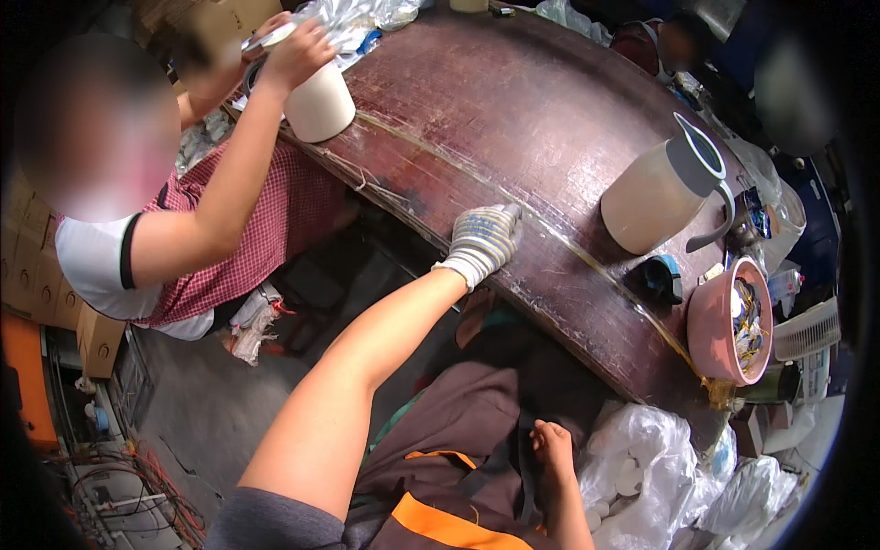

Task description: The person assembles white kettles by inserting a filter, placing a lid, and securing a rubber band around the neck. They repeat this process for multiple kettles, placing each completed unit on the table.

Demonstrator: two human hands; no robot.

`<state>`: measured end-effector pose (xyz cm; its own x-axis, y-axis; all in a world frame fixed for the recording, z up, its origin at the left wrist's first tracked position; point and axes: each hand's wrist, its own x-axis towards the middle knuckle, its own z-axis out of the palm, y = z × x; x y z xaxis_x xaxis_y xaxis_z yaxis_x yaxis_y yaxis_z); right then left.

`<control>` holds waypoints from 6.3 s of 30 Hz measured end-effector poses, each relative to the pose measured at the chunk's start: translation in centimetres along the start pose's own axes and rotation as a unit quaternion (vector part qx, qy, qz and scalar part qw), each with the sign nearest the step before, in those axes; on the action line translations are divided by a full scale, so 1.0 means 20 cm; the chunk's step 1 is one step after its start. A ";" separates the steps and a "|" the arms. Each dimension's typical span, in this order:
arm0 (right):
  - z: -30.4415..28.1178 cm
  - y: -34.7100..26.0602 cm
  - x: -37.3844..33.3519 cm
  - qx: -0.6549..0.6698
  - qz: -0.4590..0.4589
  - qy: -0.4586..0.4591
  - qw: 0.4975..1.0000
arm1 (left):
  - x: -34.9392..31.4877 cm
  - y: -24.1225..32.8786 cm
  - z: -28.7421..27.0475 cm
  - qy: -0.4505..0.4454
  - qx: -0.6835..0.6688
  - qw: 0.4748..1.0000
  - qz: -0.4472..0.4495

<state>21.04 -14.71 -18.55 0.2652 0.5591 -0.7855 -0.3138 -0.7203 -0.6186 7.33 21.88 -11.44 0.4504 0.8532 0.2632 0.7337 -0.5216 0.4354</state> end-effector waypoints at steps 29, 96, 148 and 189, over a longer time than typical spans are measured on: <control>0.01 -2.02 0.15 -0.432 -0.595 0.461 0.497 | 0.00 0.02 -0.01 0.026 -0.039 0.999 0.008; -1.11 0.74 -0.39 -0.432 0.094 0.218 0.870 | -0.87 0.71 -0.38 -0.422 -0.513 0.738 -0.118; -0.02 -0.73 -0.71 -0.457 -0.656 -0.042 0.599 | -0.69 0.61 -0.23 -0.350 -0.391 0.851 -0.002; 0.00 -0.68 -0.70 -0.440 -0.704 -0.135 0.541 | -0.82 0.42 -0.17 -0.337 -0.476 0.811 -0.055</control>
<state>21.58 -12.64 0.81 -0.5031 0.7618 0.4081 0.6131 0.6474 -0.4527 4.38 3.42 -9.18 0.8201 0.5312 -0.2127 0.2084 0.0690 0.9756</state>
